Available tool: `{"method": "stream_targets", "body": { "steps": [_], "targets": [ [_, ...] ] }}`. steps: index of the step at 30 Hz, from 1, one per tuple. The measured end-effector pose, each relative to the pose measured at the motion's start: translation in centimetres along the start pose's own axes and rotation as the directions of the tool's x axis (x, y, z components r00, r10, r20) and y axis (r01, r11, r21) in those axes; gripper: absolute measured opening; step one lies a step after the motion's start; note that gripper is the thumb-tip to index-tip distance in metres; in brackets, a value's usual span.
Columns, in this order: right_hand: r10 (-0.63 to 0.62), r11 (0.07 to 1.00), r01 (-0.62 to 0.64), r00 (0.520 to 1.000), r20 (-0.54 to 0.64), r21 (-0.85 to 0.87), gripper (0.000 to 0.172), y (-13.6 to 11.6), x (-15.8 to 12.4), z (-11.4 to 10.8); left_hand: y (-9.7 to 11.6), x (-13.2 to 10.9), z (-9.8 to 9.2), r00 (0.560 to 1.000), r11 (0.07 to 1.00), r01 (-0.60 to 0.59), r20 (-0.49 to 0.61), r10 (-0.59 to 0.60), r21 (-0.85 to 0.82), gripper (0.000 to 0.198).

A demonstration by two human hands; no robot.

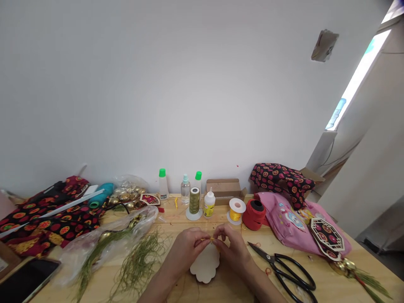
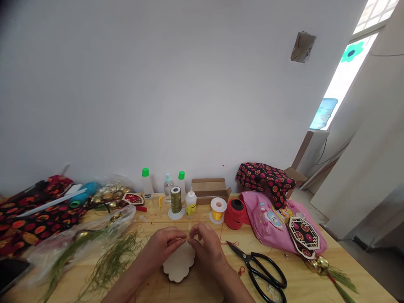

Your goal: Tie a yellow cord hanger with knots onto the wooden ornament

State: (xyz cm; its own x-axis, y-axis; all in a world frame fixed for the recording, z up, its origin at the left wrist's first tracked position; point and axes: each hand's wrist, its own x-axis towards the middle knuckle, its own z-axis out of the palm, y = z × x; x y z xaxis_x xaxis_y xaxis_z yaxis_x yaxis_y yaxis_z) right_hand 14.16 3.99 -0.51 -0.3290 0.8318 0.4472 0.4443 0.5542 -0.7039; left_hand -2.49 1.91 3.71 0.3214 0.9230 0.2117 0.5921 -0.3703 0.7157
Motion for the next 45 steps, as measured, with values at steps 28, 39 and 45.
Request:
{"method": "stream_targets", "body": {
  "steps": [28, 39, 45],
  "targets": [
    [-0.116, 0.993, 0.111, 0.986, -0.123, -0.049, 0.007, -1.1, 0.1, -0.7, -0.7, 0.4, 1.7, 0.913, 0.725, 0.406, 0.225, -0.339, -0.556, 0.036],
    [-0.128, 0.984, 0.113, 0.986, -0.103, -0.141, 0.016, -2.1, -0.2, -1.0, -0.7, 0.7, 1.9, 0.919, 0.688, 0.369, 0.134, -0.372, -0.625, 0.037],
    [-0.041, 0.992, 0.039, 0.999, -0.016, -0.122, 0.012, -2.9, -0.3, -0.2, -0.6, 0.6, 2.3, 0.905, 0.621, 0.39, 0.158, -0.395, -0.68, 0.034]
  ]
}}
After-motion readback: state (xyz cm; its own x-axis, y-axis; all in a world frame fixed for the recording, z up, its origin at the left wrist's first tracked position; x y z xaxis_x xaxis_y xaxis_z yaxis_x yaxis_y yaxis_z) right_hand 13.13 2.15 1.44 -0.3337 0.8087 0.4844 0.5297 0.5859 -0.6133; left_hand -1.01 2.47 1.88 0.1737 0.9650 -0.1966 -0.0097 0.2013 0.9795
